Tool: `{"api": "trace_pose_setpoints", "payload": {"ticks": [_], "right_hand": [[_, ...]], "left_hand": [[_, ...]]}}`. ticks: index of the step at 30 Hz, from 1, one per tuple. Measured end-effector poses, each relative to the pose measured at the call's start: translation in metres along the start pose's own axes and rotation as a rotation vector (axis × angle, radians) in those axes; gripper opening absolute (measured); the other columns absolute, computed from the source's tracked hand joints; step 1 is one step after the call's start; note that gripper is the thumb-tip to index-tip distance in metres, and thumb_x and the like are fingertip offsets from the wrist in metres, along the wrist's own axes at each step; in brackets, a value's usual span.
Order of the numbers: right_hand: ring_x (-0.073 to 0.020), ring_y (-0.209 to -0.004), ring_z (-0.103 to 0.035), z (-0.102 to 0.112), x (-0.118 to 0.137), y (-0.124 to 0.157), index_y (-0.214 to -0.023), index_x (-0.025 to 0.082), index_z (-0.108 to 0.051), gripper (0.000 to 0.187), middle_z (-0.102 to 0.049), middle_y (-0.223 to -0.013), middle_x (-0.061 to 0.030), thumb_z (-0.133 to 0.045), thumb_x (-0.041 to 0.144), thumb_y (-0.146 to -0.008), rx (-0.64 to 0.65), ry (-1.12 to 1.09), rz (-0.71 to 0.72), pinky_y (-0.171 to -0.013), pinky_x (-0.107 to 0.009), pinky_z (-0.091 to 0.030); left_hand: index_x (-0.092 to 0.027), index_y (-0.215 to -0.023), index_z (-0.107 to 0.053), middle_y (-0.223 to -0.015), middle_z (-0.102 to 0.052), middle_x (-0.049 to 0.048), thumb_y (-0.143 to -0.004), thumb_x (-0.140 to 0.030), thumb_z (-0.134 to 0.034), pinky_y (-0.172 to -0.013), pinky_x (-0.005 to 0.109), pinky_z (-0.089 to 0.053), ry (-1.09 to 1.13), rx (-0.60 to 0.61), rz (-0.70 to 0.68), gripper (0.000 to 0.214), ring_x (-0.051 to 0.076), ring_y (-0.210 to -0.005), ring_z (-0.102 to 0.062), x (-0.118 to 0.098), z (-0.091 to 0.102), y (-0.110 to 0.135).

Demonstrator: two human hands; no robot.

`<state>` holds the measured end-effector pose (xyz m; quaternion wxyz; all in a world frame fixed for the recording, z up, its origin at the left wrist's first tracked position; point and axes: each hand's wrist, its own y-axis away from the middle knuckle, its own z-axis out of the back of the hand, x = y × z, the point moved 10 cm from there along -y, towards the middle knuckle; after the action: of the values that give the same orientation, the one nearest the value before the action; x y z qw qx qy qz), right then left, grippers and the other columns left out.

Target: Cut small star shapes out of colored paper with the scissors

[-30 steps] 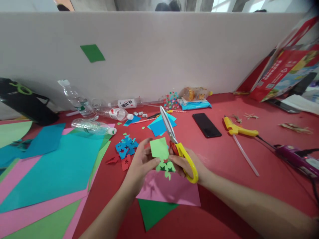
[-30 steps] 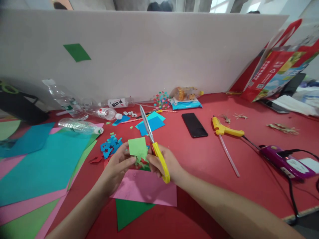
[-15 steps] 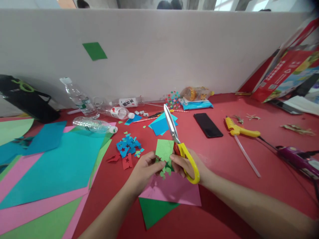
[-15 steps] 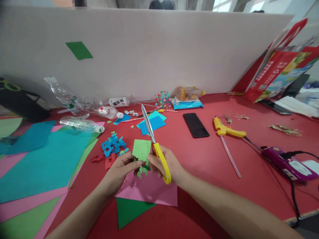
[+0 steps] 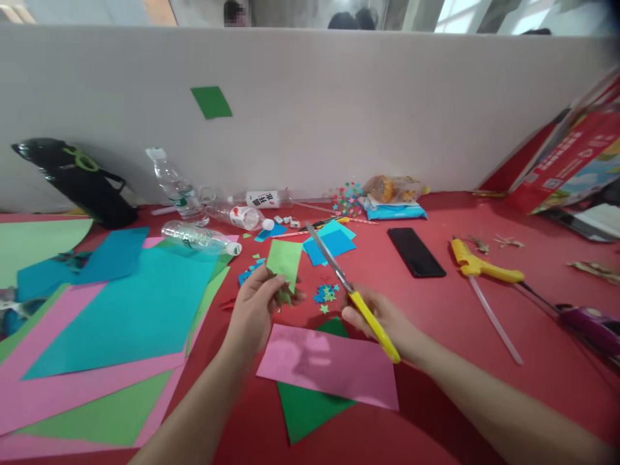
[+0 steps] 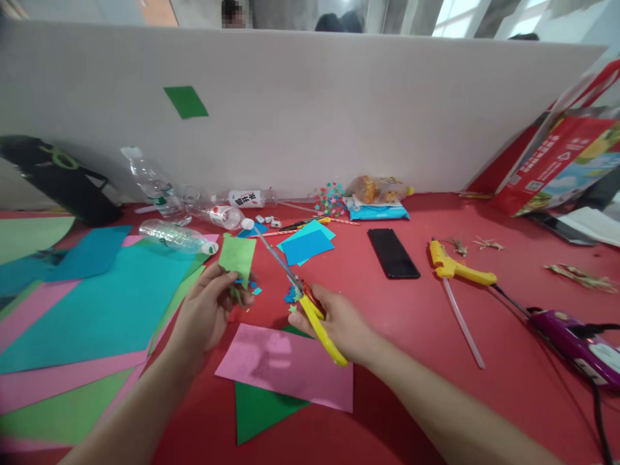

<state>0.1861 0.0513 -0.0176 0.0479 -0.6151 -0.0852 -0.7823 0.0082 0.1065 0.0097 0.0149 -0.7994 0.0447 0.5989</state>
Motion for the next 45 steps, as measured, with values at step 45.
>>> {"api": "trace_pose_setpoints", "payload": {"ticks": [45], "right_hand": [[-0.0058,-0.041,-0.027,-0.024,-0.02,0.015,-0.07,0.021,-0.043,0.048,-0.032,-0.051,0.0095,-0.058,0.066,-0.081,0.224,0.043,-0.221,-0.036,-0.018,-0.021]], "left_hand": [[-0.016,-0.064,-0.052,-0.056,-0.049,-0.005,-0.069,-0.025,-0.075,-0.043,0.016,-0.03,0.131,-0.006,0.027,0.025,0.003,-0.046,-0.041,0.0,0.016,-0.006]]}}
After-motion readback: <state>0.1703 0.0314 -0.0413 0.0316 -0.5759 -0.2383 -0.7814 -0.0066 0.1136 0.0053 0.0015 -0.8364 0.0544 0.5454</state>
